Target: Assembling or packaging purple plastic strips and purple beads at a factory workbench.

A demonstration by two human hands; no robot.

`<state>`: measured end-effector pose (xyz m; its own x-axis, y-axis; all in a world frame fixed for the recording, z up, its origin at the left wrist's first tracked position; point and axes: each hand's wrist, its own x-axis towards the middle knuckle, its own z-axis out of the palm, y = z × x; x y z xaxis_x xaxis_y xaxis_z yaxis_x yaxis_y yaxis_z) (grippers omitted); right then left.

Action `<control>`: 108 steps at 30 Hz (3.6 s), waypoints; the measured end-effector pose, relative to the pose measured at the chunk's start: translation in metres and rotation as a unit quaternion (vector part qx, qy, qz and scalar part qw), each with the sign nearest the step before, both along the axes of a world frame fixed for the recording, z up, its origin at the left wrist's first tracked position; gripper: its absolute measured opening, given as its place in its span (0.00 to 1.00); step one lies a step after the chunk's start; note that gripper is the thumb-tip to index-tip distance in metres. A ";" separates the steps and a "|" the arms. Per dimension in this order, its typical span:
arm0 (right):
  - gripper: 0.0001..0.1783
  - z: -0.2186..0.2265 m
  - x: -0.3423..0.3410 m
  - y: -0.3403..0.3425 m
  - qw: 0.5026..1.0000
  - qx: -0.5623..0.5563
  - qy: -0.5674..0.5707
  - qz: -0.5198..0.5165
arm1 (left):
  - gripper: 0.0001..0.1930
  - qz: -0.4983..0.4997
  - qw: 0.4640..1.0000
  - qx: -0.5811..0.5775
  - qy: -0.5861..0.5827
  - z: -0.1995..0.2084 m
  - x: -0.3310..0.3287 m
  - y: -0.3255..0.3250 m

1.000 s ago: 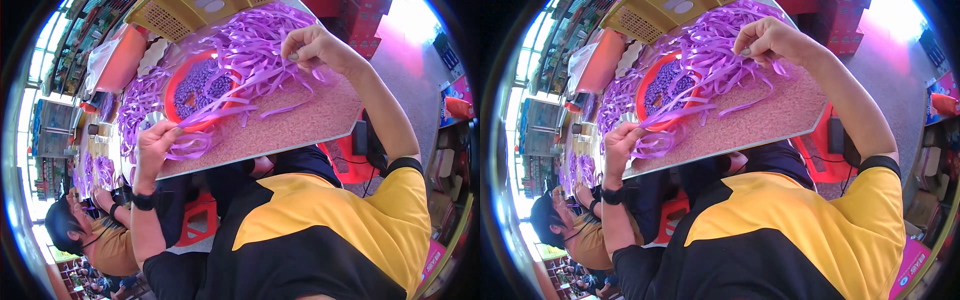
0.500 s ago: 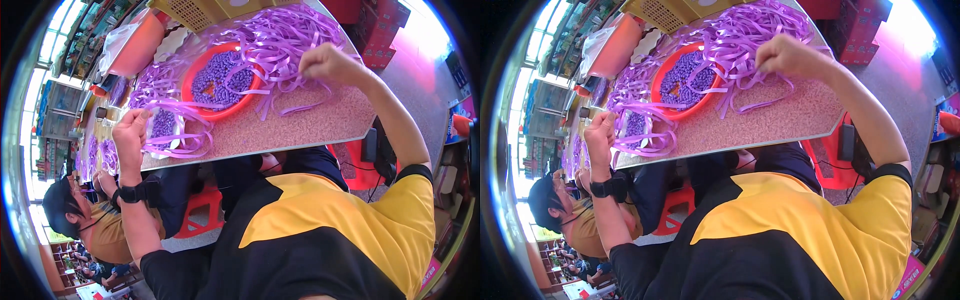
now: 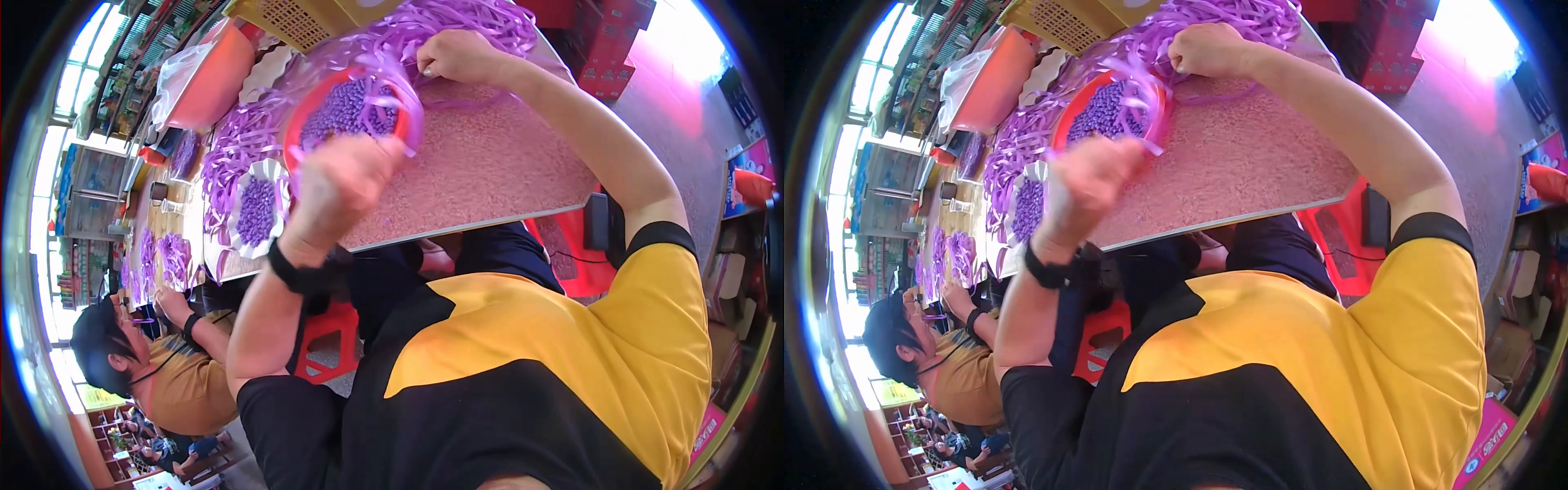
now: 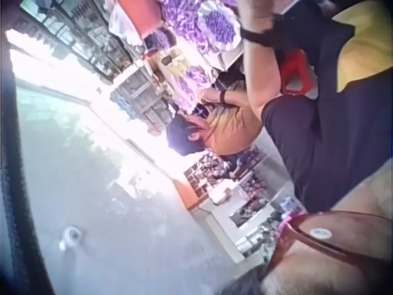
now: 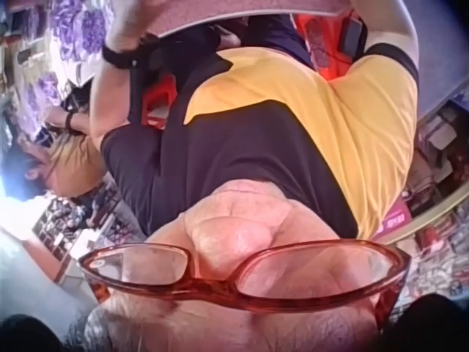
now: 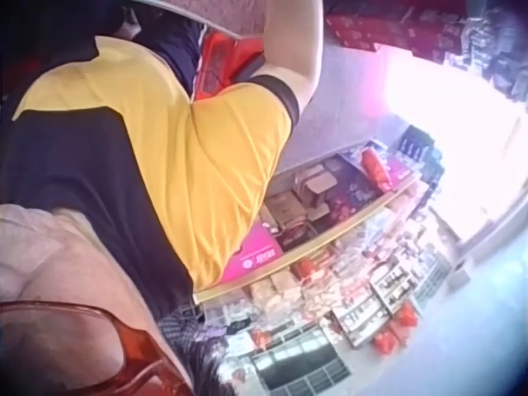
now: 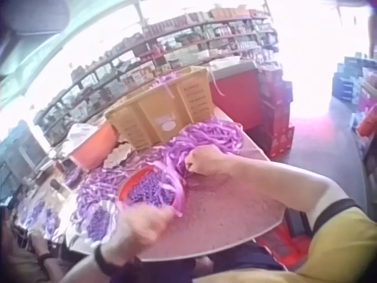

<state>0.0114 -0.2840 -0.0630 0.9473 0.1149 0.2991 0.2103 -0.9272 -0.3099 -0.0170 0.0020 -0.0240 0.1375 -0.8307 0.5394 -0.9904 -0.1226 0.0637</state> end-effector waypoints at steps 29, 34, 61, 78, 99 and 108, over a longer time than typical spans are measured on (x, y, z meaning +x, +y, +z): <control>0.10 -0.001 -0.135 0.011 0.987 -0.030 0.047 0.148 | 0.14 0.064 0.997 0.021 0.033 -0.058 -0.011 0.059; 0.07 0.012 -0.142 -0.004 0.992 0.073 -0.055 0.084 | 0.14 0.110 0.993 0.052 0.010 -0.054 -0.013 0.055; 0.09 0.002 -0.196 0.006 0.953 0.296 -0.061 -0.041 | 0.06 0.027 0.996 0.074 0.044 -0.055 -0.063 -0.085; 0.09 0.025 -0.137 0.069 0.932 0.355 0.018 0.067 | 0.06 -0.011 0.502 -0.158 0.850 -0.022 -0.030 -0.040; 0.13 0.025 -0.107 0.077 0.959 0.263 -0.052 0.087 | 0.08 0.009 0.523 -0.291 0.801 -0.036 -0.015 0.000; 0.16 0.031 -0.111 0.082 0.979 0.175 -0.041 0.097 | 0.08 0.016 0.509 -0.314 0.801 -0.033 -0.024 0.009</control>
<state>-0.1000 -0.2024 -0.0316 0.8891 0.1669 0.4262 0.4090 -0.7077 -0.5761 -0.0411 0.0106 -0.0573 0.8276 -0.5463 -0.1287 0.3958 0.4056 0.8239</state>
